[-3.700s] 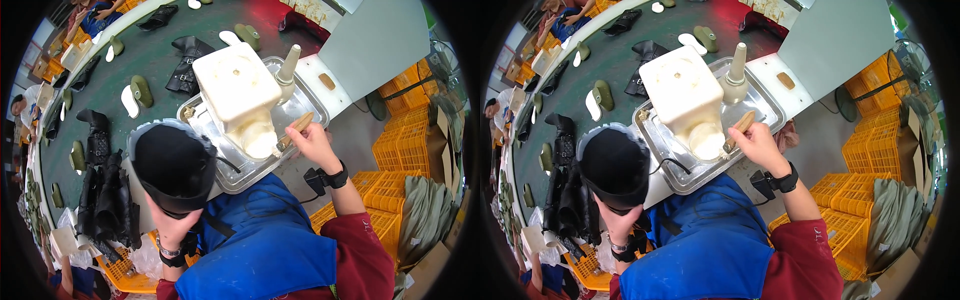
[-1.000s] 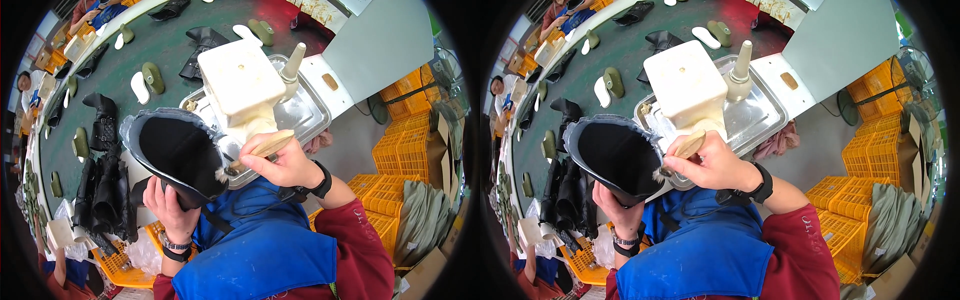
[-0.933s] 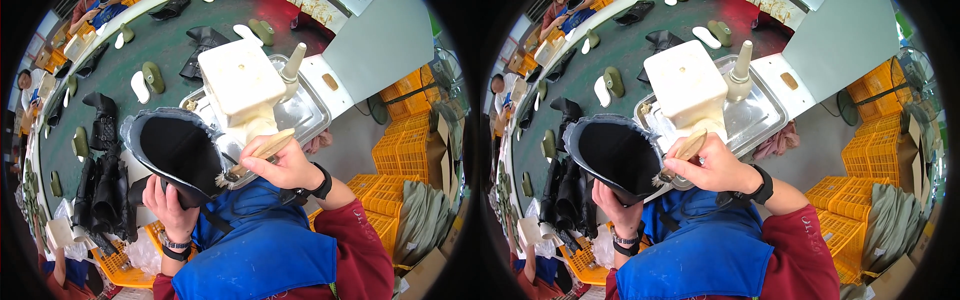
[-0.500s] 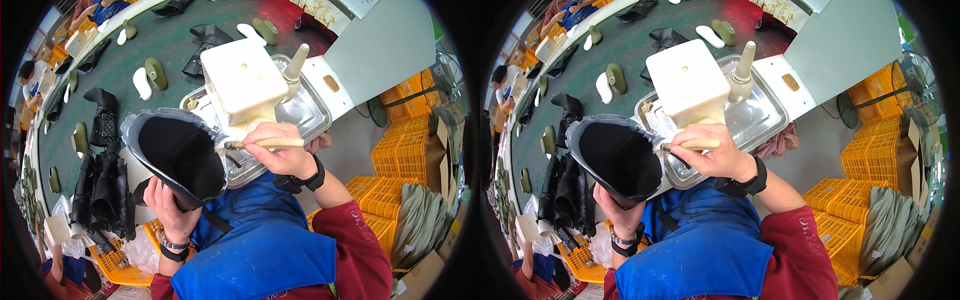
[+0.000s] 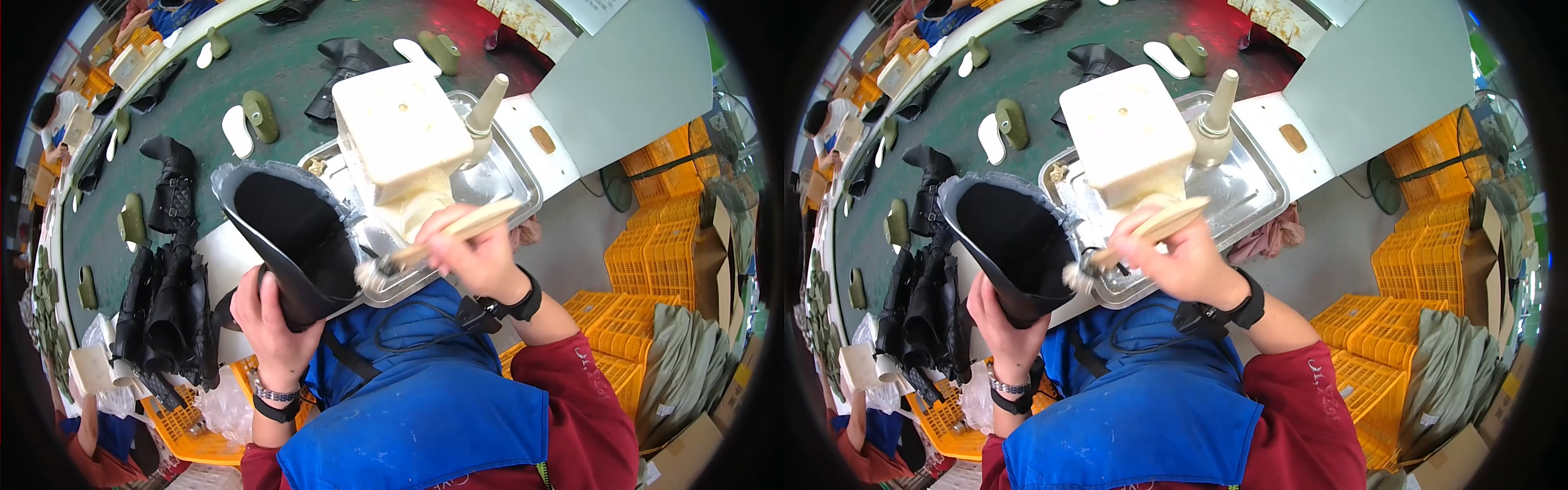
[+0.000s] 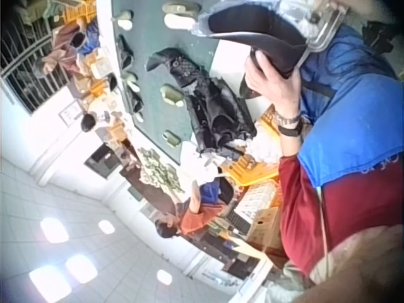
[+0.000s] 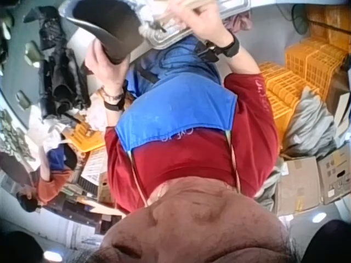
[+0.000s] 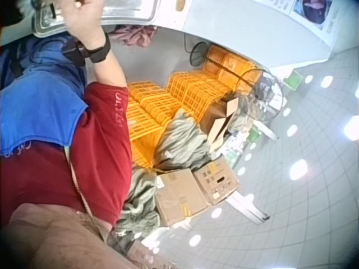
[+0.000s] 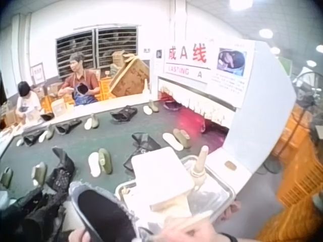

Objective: The person is using a brush to apply white glue to the inner top edges of black leather boot components at a manufacturing workstation.

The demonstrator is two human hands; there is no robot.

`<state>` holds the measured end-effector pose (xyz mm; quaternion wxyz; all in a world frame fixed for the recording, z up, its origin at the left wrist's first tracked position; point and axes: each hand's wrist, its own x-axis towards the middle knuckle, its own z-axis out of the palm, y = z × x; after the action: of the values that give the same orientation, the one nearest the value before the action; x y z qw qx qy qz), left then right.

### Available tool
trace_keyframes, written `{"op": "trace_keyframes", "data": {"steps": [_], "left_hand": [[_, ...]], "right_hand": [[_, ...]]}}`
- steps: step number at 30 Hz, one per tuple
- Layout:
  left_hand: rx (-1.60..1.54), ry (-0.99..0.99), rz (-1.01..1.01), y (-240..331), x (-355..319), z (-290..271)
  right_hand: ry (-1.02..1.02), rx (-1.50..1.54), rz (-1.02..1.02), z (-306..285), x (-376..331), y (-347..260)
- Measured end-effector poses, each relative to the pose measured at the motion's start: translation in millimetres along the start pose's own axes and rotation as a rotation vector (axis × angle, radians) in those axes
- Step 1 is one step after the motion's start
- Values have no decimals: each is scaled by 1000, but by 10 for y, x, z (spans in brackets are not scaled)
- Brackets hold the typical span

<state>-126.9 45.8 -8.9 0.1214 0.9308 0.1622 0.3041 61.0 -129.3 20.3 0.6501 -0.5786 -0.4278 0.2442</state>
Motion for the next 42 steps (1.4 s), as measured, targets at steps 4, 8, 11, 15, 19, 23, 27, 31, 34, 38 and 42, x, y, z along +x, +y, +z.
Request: {"op": "trace_keyframes", "data": {"steps": [4,8,11,15,19,23,27,31,34,38,42], "left_hand": [[-850,41,-433,-173,104,-96],[-1859,-118,-660,-618,-45,-126],[-2121,-88,-681,-438,-30,-20],[-2191,-339,-708,-452,-167,142],[-2087,-449,-687,-449,-160,150],[-2078,-447,-731,-484,-105,110],[-2097,-587,-633,-475,-286,207],[-1828,-610,-612,-628,-608,302],[-1780,-614,-663,-837,-687,289],[-1884,-681,-675,-902,-583,224],[-1931,-791,-525,-848,-531,277]], "right_hand": [[423,247,23,-232,58,22],[571,367,32,-455,122,-67],[593,381,42,-572,84,-45],[608,339,80,-543,69,-44],[575,328,70,-519,104,-71],[569,254,58,-578,110,-151],[567,209,47,-604,125,-221],[562,193,49,-611,119,-249],[554,174,55,-647,121,-255],[464,113,66,-655,201,-324],[221,-42,93,-508,370,-519]]}}
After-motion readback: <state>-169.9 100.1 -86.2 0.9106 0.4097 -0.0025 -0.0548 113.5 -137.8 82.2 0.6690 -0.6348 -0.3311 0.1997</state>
